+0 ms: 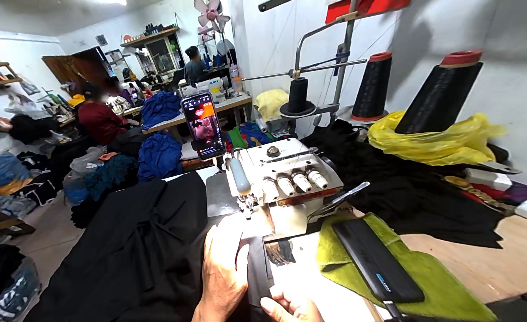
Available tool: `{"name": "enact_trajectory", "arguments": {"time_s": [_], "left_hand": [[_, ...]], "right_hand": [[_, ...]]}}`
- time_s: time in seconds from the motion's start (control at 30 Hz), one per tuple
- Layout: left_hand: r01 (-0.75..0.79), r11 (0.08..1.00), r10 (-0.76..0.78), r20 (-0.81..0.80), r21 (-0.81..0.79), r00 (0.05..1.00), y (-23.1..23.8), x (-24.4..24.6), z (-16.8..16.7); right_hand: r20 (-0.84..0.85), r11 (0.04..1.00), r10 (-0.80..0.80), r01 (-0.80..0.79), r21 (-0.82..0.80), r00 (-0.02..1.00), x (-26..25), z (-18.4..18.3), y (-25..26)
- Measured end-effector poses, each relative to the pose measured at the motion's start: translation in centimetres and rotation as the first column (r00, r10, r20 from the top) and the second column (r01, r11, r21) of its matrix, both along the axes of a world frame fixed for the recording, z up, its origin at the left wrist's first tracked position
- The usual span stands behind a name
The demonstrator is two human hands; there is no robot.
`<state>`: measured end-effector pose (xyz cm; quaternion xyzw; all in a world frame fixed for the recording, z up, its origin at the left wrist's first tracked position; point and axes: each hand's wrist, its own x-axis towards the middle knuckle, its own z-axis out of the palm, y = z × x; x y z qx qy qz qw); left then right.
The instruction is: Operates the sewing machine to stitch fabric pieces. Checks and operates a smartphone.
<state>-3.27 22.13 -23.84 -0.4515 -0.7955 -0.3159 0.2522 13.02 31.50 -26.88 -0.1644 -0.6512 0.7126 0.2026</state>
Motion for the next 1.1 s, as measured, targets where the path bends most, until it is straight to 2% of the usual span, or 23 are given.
{"name": "enact_trajectory", "arguments": {"time_s": [1.1], "left_hand": [[0.001,1.0,-0.001,0.002,-0.011,1.0,0.0,0.08,0.02]], "right_hand": [[0.005,1.0,0.004,-0.004,0.009,1.0,-0.05,-0.11,0.05]]}}
